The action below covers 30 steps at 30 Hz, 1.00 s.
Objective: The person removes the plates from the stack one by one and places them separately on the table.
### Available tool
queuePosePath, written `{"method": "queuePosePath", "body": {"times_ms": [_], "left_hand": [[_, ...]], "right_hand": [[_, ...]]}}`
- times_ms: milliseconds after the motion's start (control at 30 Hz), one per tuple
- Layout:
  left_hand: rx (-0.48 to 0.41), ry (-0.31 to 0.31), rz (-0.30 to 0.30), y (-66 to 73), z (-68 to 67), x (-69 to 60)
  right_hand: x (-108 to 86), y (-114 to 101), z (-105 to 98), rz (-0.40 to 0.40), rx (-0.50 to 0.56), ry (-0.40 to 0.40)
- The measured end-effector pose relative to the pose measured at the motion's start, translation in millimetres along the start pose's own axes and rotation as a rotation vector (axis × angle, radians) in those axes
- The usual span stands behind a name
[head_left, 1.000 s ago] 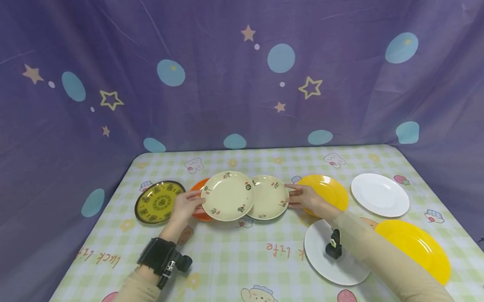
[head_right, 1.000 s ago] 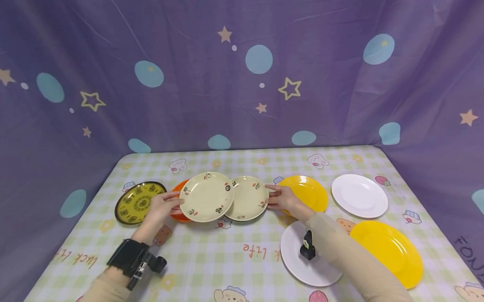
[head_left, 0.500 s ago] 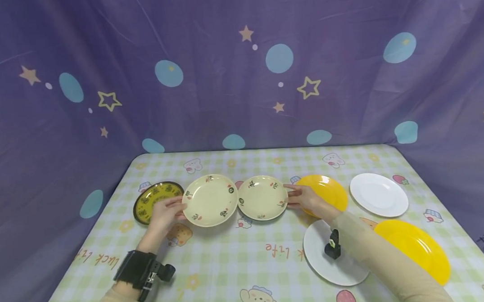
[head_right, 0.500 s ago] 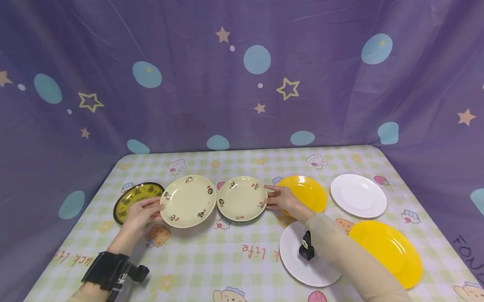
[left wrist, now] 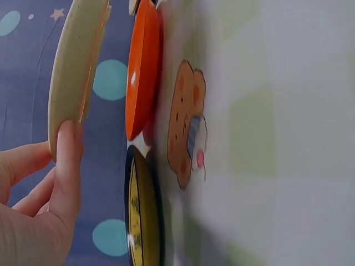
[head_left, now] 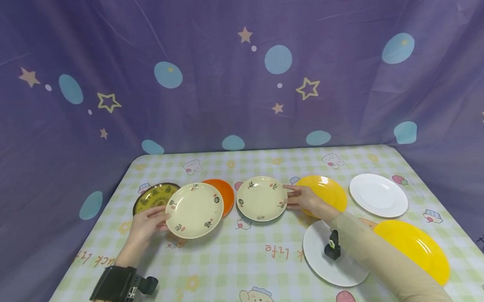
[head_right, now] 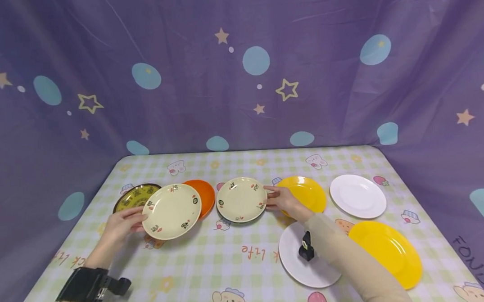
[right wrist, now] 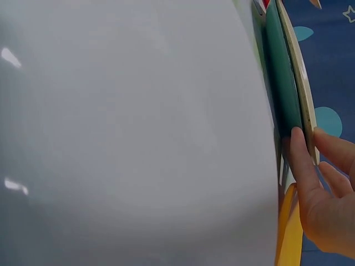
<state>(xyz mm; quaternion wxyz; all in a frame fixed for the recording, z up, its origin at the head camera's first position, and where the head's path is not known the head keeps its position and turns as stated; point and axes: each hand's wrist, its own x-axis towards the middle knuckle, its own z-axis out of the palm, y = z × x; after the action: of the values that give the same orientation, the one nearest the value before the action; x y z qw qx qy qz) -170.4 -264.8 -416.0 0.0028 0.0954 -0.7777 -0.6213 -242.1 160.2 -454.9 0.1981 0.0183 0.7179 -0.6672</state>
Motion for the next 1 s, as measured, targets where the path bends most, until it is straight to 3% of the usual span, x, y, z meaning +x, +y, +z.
{"method": "queuePosePath", "body": {"times_ms": [300,433,600,800,1000], "left_hand": [[-0.018,-0.020,-0.013,-9.3,-22.4,-7.9],[0.032,-0.032,-0.014,-16.0,-37.2,-12.2],[-0.005,-0.055,-0.045,-25.7,-60.1,-17.8],[-0.019,-0.073,-0.131,-31.2,-82.3,-27.4],[0.087,-0.095,-0.208,-35.1,-98.6,-37.5]], "right_hand": [[1.0,5,-1,0.018,0.020,0.001],[1.8,5,-1,0.024,0.014,0.014],[1.8,4,0,0.009,-0.012,0.021],[1.1,4,0,0.007,-0.017,0.027],[0.3,4,0,0.008,-0.031,0.023]]}}
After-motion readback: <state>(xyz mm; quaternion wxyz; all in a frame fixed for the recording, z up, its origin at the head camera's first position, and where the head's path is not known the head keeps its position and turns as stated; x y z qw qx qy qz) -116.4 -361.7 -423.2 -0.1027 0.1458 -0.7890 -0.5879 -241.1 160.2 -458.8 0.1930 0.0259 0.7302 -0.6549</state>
